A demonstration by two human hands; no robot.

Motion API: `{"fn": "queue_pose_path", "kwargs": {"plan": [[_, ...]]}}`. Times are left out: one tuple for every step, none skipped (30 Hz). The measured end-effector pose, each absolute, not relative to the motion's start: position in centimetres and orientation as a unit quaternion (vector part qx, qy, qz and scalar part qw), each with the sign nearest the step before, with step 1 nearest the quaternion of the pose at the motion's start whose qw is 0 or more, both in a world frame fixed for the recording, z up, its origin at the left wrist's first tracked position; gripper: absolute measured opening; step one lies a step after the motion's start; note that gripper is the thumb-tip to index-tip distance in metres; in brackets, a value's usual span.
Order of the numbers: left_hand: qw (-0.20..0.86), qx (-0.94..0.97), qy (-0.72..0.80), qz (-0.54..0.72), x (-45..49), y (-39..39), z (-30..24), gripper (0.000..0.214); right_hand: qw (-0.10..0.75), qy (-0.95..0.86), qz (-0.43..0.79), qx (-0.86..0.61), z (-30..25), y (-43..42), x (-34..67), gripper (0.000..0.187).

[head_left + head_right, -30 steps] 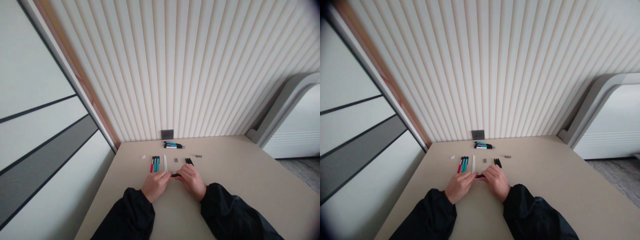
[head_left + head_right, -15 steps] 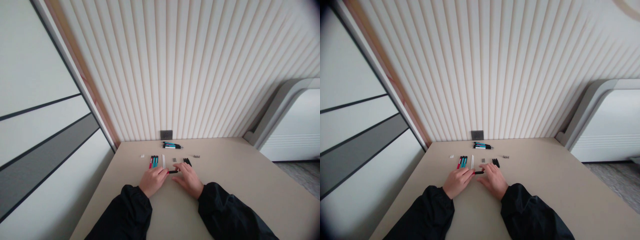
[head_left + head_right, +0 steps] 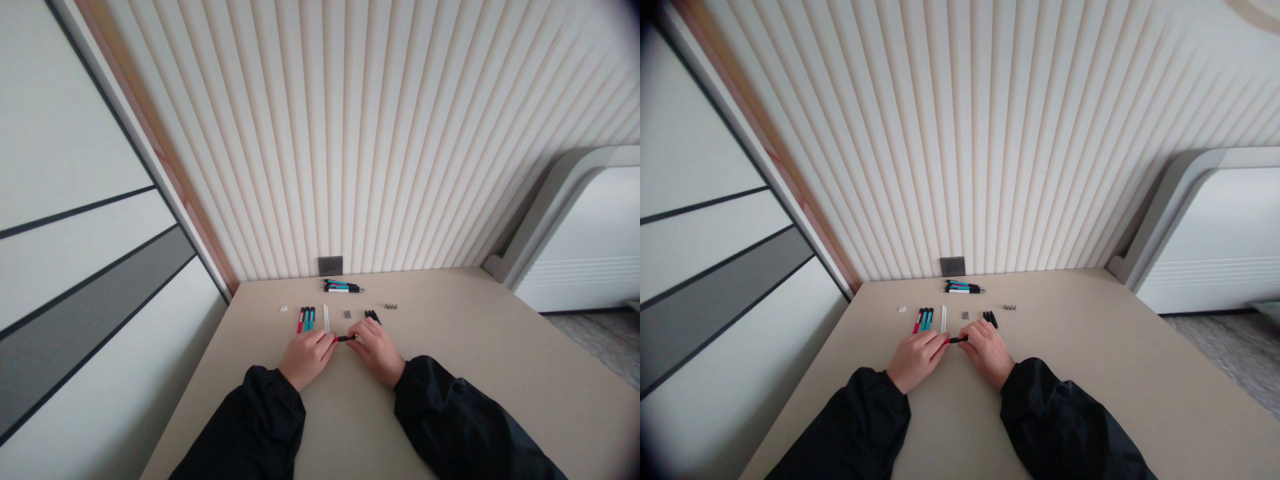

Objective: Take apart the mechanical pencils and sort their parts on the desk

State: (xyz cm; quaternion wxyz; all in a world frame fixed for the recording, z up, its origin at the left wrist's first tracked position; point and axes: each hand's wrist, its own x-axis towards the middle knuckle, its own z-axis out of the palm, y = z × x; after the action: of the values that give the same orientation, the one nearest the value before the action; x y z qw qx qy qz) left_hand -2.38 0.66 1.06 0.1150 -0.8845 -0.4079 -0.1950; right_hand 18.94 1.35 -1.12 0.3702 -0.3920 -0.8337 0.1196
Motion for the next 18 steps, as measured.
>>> {"fn": "queue_pose_path", "kwargs": {"plan": [[0.115,-0.883,-0.411,-0.197,-2.38,0.63,1.09,0.021,0.373,-0.832,0.119,-0.393,-1.12,1.32,18.96,0.010],[0.114,-0.881,-0.414,-0.200,-2.38,0.61,1.12,0.021,0.372,-0.832,0.119,-0.394,-1.08,1.27,18.96,0.015],[0.113,-0.880,-0.415,-0.201,-2.38,0.59,1.15,0.021,0.368,-0.834,0.120,-0.394,-1.02,1.22,18.96,0.019],[0.112,-0.881,-0.414,-0.201,-2.38,0.57,1.15,0.021,0.363,-0.836,0.121,-0.393,-0.95,1.18,18.94,0.019],[0.112,-0.882,-0.412,-0.198,-2.38,0.55,1.13,0.021,0.356,-0.839,0.123,-0.392,-0.87,1.16,18.92,0.017],[0.112,-0.885,-0.408,-0.193,-2.36,0.54,1.09,0.021,0.352,-0.842,0.122,-0.389,-0.80,1.15,18.90,0.017],[0.112,-0.889,-0.403,-0.187,-2.34,0.53,1.02,0.022,0.351,-0.845,0.120,-0.386,-0.75,1.16,18.88,0.020],[0.113,-0.892,-0.398,-0.180,-2.31,0.52,0.94,0.022,0.350,-0.847,0.118,-0.383,-0.72,1.18,18.87,0.023],[0.114,-0.895,-0.393,-0.176,-2.28,0.52,0.87,0.022,0.352,-0.847,0.117,-0.381,-0.71,1.20,18.88,0.024],[0.115,-0.897,-0.389,-0.174,-2.26,0.51,0.82,0.022,0.354,-0.846,0.118,-0.380,-0.71,1.21,18.90,0.022],[0.116,-0.898,-0.388,-0.174,-2.23,0.51,0.79,0.022,0.356,-0.844,0.119,-0.382,-0.72,1.21,18.93,0.020],[0.116,-0.897,-0.388,-0.178,-2.21,0.50,0.80,0.022,0.355,-0.843,0.121,-0.385,-0.74,1.21,18.97,0.017],[0.116,-0.894,-0.391,-0.185,-2.20,0.49,0.84,0.022,0.351,-0.844,0.122,-0.388,-0.75,1.20,19.00,0.015],[0.116,-0.891,-0.395,-0.192,-2.20,0.47,0.91,0.022,0.345,-0.845,0.121,-0.390,-0.77,1.19,19.03,0.016],[0.115,-0.888,-0.399,-0.199,-2.20,0.44,0.98,0.022,0.337,-0.848,0.119,-0.391,-0.80,1.17,19.04,0.017],[0.113,-0.886,-0.402,-0.202,-2.20,0.42,1.05,0.022,0.331,-0.851,0.118,-0.389,-0.83,1.16,19.03,0.017],[0.109,-0.886,-0.403,-0.202,-2.20,0.40,1.09,0.023,0.329,-0.853,0.121,-0.388,-0.86,1.15,19.00,0.017],[0.104,-0.887,-0.402,-0.199,-2.21,0.38,1.09,0.023,0.331,-0.851,0.128,-0.387,-0.90,1.13,18.96,0.016]]}}
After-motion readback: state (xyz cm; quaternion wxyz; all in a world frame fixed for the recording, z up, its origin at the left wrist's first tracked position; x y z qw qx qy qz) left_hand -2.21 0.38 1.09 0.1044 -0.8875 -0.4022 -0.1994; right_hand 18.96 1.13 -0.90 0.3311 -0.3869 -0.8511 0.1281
